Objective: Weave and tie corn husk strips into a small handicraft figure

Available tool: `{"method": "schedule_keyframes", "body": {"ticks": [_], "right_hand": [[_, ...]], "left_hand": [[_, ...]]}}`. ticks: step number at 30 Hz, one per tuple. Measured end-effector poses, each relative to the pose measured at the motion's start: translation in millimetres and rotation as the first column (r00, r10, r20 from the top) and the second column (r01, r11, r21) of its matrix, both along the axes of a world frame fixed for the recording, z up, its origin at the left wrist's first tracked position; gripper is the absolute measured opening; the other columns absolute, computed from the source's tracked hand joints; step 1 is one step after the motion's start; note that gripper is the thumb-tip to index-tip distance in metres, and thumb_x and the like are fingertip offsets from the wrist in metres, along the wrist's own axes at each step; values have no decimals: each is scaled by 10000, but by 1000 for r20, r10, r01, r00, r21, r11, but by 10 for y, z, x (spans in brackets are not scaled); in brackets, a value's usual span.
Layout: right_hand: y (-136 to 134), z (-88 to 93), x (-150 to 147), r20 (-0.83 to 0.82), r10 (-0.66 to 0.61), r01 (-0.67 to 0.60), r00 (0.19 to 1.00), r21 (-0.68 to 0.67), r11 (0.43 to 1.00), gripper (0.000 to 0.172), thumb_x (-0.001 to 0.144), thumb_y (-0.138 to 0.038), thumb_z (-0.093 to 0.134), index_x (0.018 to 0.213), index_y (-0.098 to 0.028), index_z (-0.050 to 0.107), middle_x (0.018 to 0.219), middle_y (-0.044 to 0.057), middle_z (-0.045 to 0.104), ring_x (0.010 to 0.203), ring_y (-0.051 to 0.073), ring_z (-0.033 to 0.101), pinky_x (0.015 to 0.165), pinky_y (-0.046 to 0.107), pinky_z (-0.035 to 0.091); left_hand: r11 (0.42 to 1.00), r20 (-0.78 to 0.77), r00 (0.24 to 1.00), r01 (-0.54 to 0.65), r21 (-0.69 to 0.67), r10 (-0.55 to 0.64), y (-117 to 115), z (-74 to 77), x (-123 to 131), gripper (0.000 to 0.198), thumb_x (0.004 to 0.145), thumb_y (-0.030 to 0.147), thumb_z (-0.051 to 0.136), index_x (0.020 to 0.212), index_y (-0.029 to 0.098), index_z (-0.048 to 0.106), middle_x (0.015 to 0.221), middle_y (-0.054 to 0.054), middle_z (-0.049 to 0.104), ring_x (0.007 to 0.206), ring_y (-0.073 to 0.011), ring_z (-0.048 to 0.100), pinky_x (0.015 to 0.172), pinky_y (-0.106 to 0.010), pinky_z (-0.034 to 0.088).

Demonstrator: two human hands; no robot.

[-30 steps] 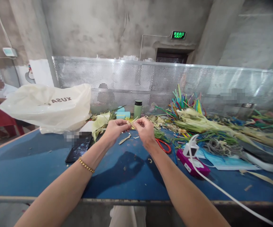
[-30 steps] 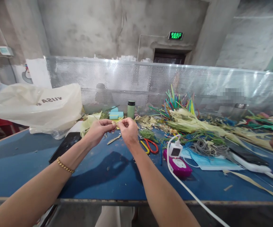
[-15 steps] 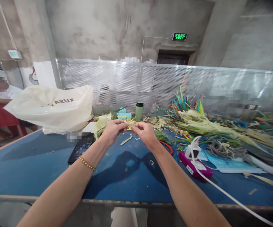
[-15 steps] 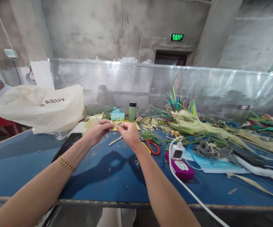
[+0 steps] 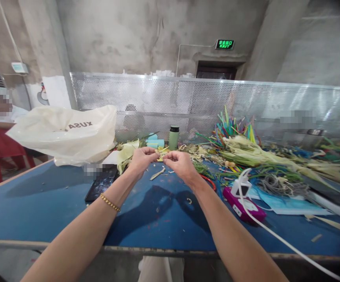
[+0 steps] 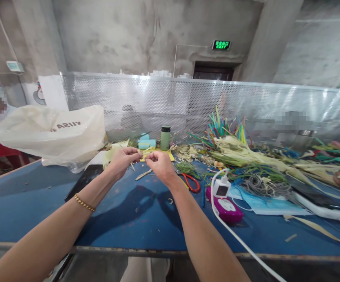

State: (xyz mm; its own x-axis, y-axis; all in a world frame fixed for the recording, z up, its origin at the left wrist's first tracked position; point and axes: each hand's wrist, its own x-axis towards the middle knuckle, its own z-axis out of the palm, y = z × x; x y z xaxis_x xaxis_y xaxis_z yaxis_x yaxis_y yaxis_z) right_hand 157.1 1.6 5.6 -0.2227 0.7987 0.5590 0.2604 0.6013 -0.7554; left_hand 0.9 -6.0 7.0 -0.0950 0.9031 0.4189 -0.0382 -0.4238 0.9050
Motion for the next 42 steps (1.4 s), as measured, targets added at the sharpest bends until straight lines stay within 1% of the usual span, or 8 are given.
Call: {"method": "schedule_keyframes", "body": {"ticks": [10, 14, 17, 21, 25, 34, 38, 42], "right_hand": [[-38, 34, 24, 21, -9, 9, 1000, -4, 1000, 308, 833, -395, 571, 655, -149, 625, 581, 11, 597, 501, 110, 495, 509, 234, 401], [-29, 26, 20, 7, -35, 33, 999, 202, 979, 152, 830, -282, 604, 835, -160, 694, 708, 31, 664, 602, 134, 574, 579, 239, 450], [-18, 15, 22, 93, -13, -25, 996, 399, 917, 156, 849, -228, 601, 941, -191, 721, 833, 51, 681, 713, 152, 612, 645, 251, 473], [-23, 19, 39, 189, -31, -79, 982, 549, 832, 159, 880, -171, 580, 911, -204, 732, 879, 54, 674, 832, 162, 631, 755, 270, 484], [-43, 15, 48, 214, -65, -74, 975, 585, 808, 159, 900, -172, 572, 923, -209, 724, 889, 48, 667, 849, 155, 632, 779, 268, 484], [-36, 67, 78, 157, -314, 146, 936, 637, 757, 41, 806, -206, 695, 767, -208, 706, 877, 67, 635, 888, 213, 564, 833, 358, 451], [-21, 88, 96, 156, -313, 170, 937, 581, 796, 49, 765, -202, 729, 729, -212, 698, 945, 70, 655, 937, 225, 565, 897, 400, 427], [-1, 72, 101, 148, -159, 73, 976, 466, 882, 62, 755, -169, 697, 709, -195, 664, 872, 52, 665, 886, 195, 600, 860, 350, 452]], "left_hand": [[993, 126, 985, 119, -17, -116, 63, -24, -46, 144, 573, 210, 753, 657, 121, 678, 555, 5, 590, 531, -83, 492, 543, -227, 339], [981, 194, 964, 192, -40, -181, 75, -27, -59, 147, 562, 206, 761, 632, 114, 671, 535, -2, 578, 512, -80, 476, 528, -230, 320], [976, 218, 956, 211, -48, -196, 75, -31, -60, 149, 547, 197, 766, 617, 113, 666, 533, -2, 575, 513, -81, 476, 531, -231, 323], [978, 186, 964, 201, -46, -189, 66, -33, -50, 145, 545, 195, 762, 615, 115, 664, 526, 2, 572, 510, -79, 469, 533, -230, 320], [982, 138, 976, 176, -61, -167, 65, -38, -43, 147, 547, 208, 759, 619, 121, 665, 522, 3, 571, 510, -85, 468, 534, -239, 323], [980, -72, 977, 201, 0, -201, -51, 13, -21, 224, 595, 310, 808, 674, 122, 715, 618, -21, 630, 563, -96, 484, 565, -250, 347], [965, -96, 960, 261, -25, -262, -67, 24, -38, 230, 607, 317, 805, 698, 122, 723, 647, -32, 644, 571, -101, 495, 566, -253, 355], [954, -131, 944, 299, -40, -301, -25, -4, -62, 218, 600, 302, 803, 673, 121, 707, 642, -35, 642, 568, -106, 502, 572, -259, 366]]}}
